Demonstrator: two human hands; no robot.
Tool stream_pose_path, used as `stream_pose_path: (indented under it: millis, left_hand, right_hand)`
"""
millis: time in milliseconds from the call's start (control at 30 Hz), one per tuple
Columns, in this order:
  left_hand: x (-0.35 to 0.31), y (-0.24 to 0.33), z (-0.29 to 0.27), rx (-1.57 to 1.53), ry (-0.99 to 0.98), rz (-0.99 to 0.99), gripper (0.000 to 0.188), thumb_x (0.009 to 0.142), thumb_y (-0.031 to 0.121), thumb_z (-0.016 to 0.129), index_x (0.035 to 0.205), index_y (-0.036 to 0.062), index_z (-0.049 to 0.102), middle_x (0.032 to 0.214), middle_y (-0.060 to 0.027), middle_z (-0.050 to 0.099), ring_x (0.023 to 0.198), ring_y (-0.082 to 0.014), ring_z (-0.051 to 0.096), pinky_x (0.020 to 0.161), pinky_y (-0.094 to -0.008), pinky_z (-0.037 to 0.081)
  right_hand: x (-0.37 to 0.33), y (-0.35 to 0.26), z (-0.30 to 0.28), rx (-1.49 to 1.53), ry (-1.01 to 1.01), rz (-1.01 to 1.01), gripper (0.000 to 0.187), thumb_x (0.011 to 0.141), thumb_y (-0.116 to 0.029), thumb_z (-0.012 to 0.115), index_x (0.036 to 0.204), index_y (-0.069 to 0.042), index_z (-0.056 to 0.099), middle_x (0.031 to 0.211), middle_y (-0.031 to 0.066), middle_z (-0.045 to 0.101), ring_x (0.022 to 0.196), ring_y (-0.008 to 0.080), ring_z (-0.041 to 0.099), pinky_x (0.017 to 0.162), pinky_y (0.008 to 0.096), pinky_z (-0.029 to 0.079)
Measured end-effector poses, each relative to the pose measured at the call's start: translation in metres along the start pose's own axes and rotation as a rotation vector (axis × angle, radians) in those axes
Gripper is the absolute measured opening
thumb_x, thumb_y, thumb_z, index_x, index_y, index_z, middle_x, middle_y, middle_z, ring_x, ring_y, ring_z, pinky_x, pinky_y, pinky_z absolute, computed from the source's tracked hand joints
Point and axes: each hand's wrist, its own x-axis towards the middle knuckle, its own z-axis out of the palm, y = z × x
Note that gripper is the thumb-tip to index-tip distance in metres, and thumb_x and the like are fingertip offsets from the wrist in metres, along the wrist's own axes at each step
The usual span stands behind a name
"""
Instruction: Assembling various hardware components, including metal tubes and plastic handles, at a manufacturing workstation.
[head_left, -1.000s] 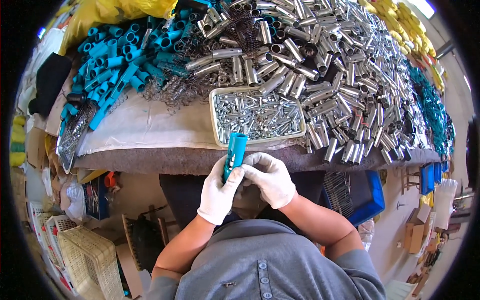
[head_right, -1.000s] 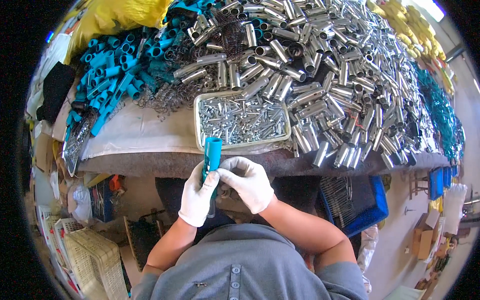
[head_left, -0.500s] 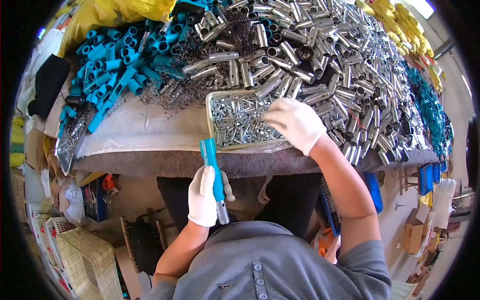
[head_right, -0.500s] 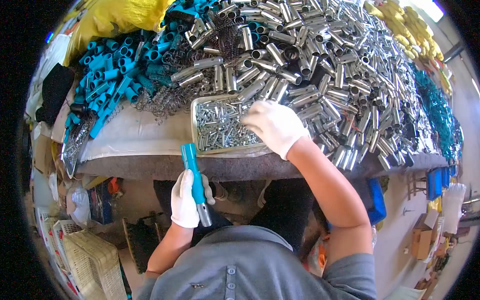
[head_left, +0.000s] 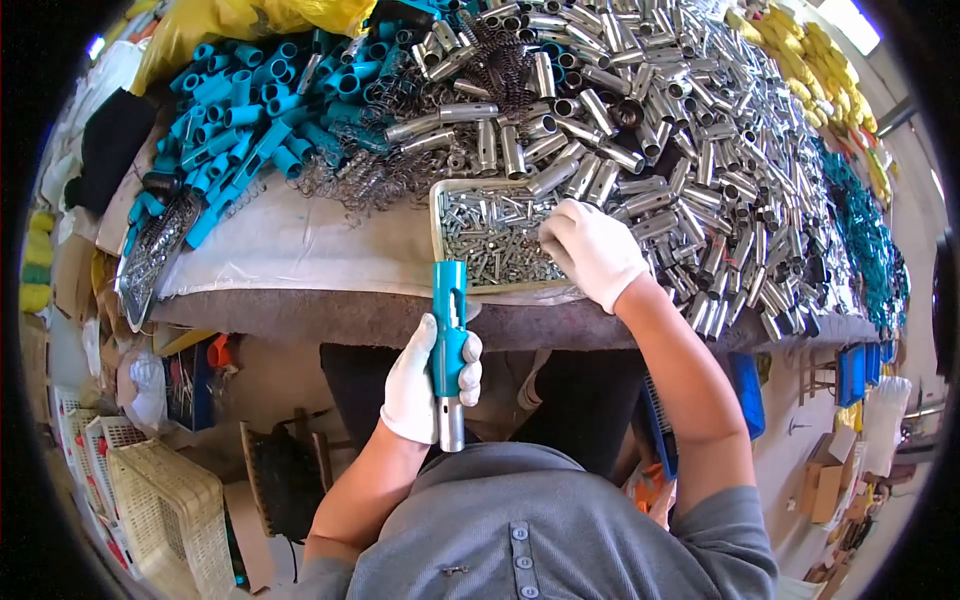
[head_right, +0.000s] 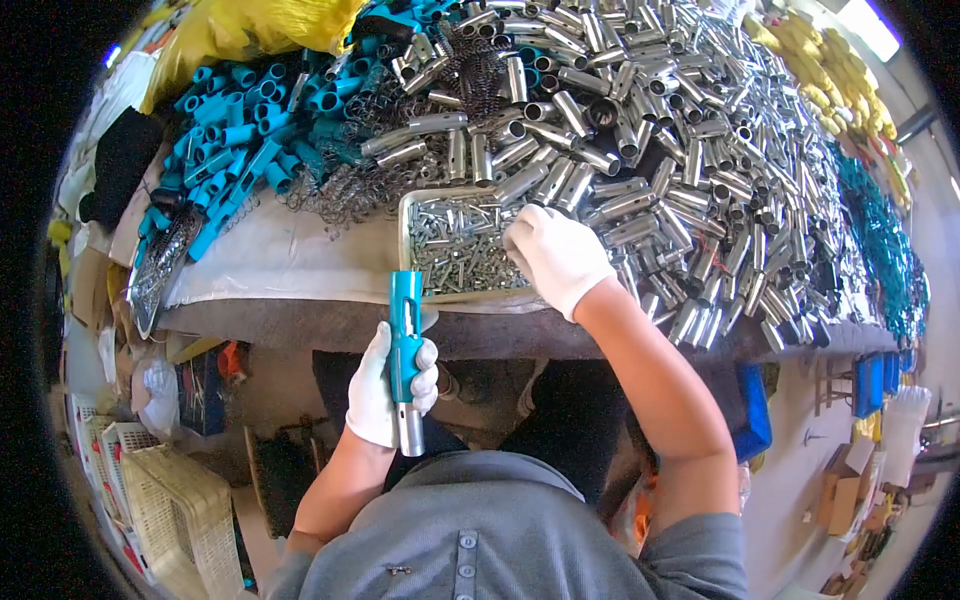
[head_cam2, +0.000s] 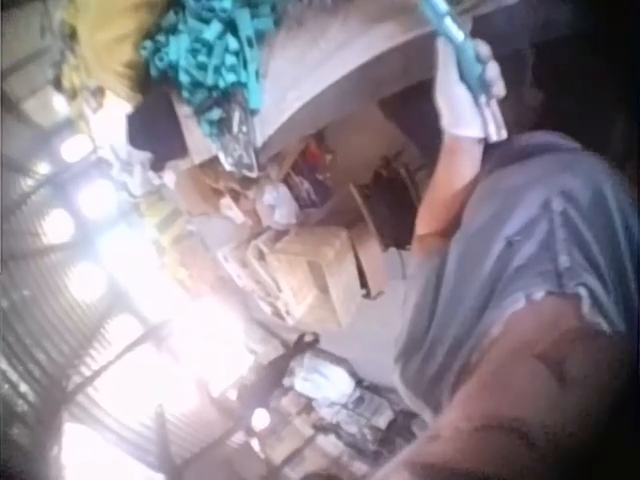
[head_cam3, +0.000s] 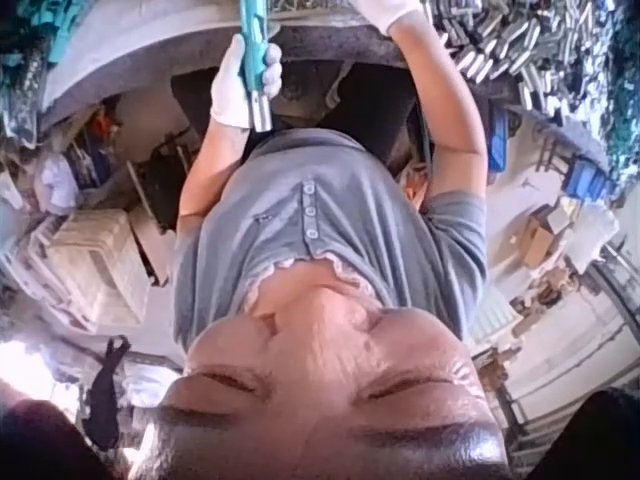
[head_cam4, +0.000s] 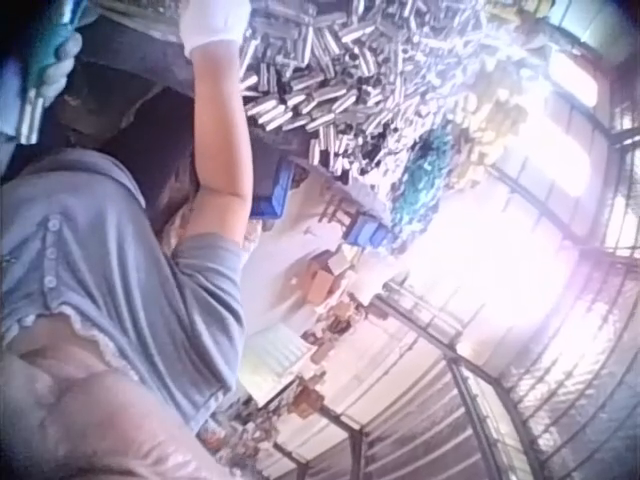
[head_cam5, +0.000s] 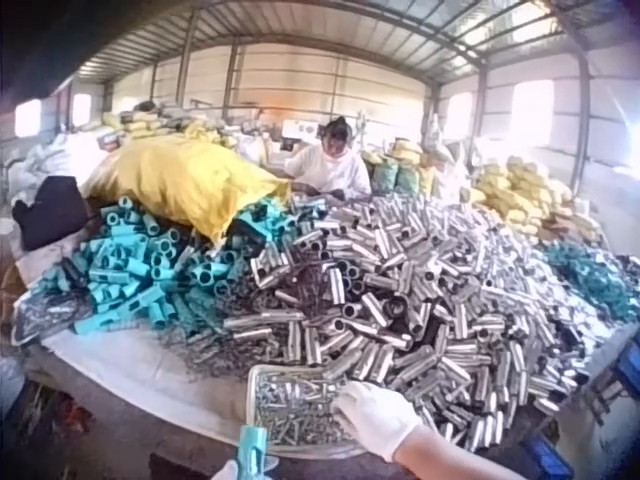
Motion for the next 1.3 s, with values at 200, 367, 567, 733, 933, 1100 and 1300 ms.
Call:
stream_pose_path:
  millis: [200,367,567,733,933,1100,1300]
  left_hand:
    - [0.004,0.0,-0.005,-0.148,-0.137,-0.101,0.053,0.097,0.047,0.037,0.135,0.0087,0.038,0.088,-0.0048,0.054,0.067,-0.0134,0.051,0.056,-0.0274,0.045]
    - [-0.001,-0.001,0.001,-0.009,-0.085,-0.121,0.058,0.096,0.046,0.04,0.14,0.0092,0.032,0.084,-0.0055,0.049,0.06,-0.0141,0.044,0.051,-0.0279,0.039]
    - [0.006,0.003,-0.001,-0.224,-0.238,-0.118,0.054,0.098,0.042,0.039,0.142,0.0115,0.03,0.082,-0.0052,0.049,0.059,-0.0128,0.044,0.05,-0.0275,0.039]
    - [0.012,0.004,0.0,-0.352,-0.286,-0.133,0.055,0.098,0.039,0.042,0.144,0.0136,0.027,0.08,-0.005,0.047,0.056,-0.0123,0.044,0.049,-0.0267,0.039]
    - [0.018,0.001,-0.002,-0.4,-0.275,-0.163,0.054,0.098,0.04,0.038,0.144,0.0139,0.026,0.079,-0.0044,0.044,0.056,-0.0123,0.042,0.048,-0.0268,0.038]
    - [0.018,0.001,-0.012,-0.421,-0.342,-0.181,0.042,0.099,0.044,0.035,0.118,0.009,0.046,0.082,-0.0046,0.046,0.056,-0.0123,0.041,0.051,-0.0279,0.038]
    - [0.016,0.001,-0.009,-0.422,-0.303,-0.163,0.042,0.098,0.045,0.035,0.107,0.0059,0.047,0.081,-0.0049,0.045,0.056,-0.0126,0.04,0.051,-0.0279,0.038]
  right_hand:
    - [0.003,0.001,0.002,-0.053,0.004,-0.07,0.009,0.081,-0.016,0.058,0.08,-0.011,0.065,0.089,0.0081,0.056,0.087,0.0264,0.06,0.073,0.0381,0.051]
    - [0.009,-0.001,0.0,-0.13,-0.05,-0.076,0.012,0.082,-0.019,0.057,0.076,-0.01,0.063,0.087,0.0078,0.057,0.084,0.0257,0.061,0.071,0.0374,0.051]
    - [-0.005,-0.002,0.018,-0.003,0.341,0.141,0.003,0.077,-0.015,0.067,0.077,-0.012,0.065,0.079,0.0032,0.06,0.074,0.0237,0.062,0.065,0.0333,0.05]
    - [-0.011,-0.011,0.019,0.227,0.432,0.202,0.007,0.072,-0.01,0.07,0.077,-0.01,0.064,0.083,0.0048,0.062,0.076,0.0234,0.063,0.068,0.0315,0.051]
    - [-0.013,-0.011,0.015,0.552,0.257,0.365,0.009,0.073,-0.01,0.07,0.078,-0.007,0.063,0.083,0.0079,0.064,0.076,0.0242,0.063,0.068,0.0319,0.05]
    - [0.0,-0.002,0.002,0.377,0.212,0.146,0.011,0.078,-0.016,0.067,0.086,-0.008,0.067,0.087,0.0086,0.064,0.08,0.0248,0.063,0.072,0.0333,0.05]
    - [0.008,-0.015,0.012,0.005,0.024,-0.002,0.014,0.079,-0.018,0.063,0.09,-0.011,0.068,0.084,0.008,0.06,0.08,0.0274,0.062,0.073,0.0376,0.051]
